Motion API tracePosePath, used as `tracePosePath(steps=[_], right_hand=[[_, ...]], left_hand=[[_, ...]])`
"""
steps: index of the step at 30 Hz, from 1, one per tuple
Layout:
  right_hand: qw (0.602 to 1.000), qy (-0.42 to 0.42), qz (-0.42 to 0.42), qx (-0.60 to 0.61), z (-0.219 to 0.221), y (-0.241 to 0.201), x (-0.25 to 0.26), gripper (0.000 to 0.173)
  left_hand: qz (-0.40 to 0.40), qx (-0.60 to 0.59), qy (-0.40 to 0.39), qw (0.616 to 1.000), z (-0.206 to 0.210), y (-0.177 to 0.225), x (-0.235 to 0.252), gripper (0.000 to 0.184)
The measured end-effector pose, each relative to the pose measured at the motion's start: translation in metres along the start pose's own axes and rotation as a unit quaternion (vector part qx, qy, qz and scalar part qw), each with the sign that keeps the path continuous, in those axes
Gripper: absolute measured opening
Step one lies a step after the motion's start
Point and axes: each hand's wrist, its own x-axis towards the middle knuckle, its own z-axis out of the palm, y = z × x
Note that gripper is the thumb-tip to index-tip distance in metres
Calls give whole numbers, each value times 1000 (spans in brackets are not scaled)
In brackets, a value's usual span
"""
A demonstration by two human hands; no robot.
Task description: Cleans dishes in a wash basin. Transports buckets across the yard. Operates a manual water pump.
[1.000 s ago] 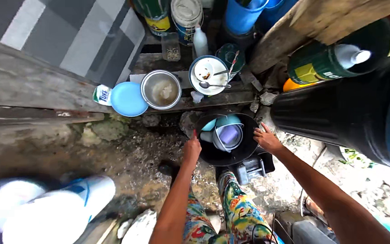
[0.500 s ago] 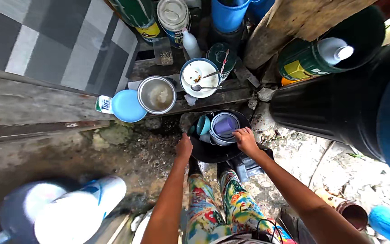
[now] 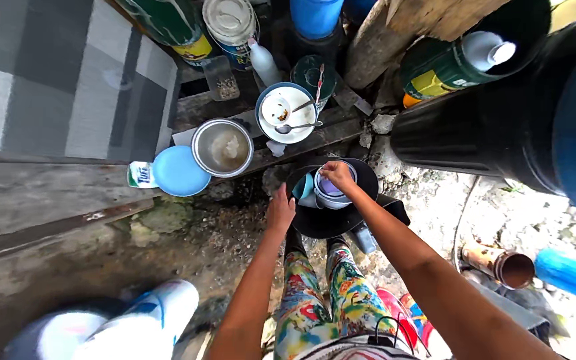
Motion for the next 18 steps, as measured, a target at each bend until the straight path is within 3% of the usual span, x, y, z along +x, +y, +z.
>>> tracePosePath(steps=[3, 6, 10, 13, 15, 18], right_hand=[[1000, 5, -5, -26, -8, -3, -5, 21], [997, 5, -58, -52, -10, -2, -11, 20], [985, 39, -161, -43, 2, 19, -12, 18], [977, 83, -197, -23, 6, 27, -32, 19], [969, 152, -190, -37, 9, 39, -55, 36], [948, 295, -77, -97, 19, 73, -105, 60]], left_hand=[[107, -12, 48, 993, -5, 5, 26, 62], [205, 9, 29, 978, -4, 13, 53, 54], [275, 28, -31, 961, -2, 16, 77, 43], [304, 22, -23, 952, -4, 12, 80, 37], [312, 16, -8, 950, -7, 7, 81, 36], [317, 15, -7, 948, -12, 1, 82, 39]])
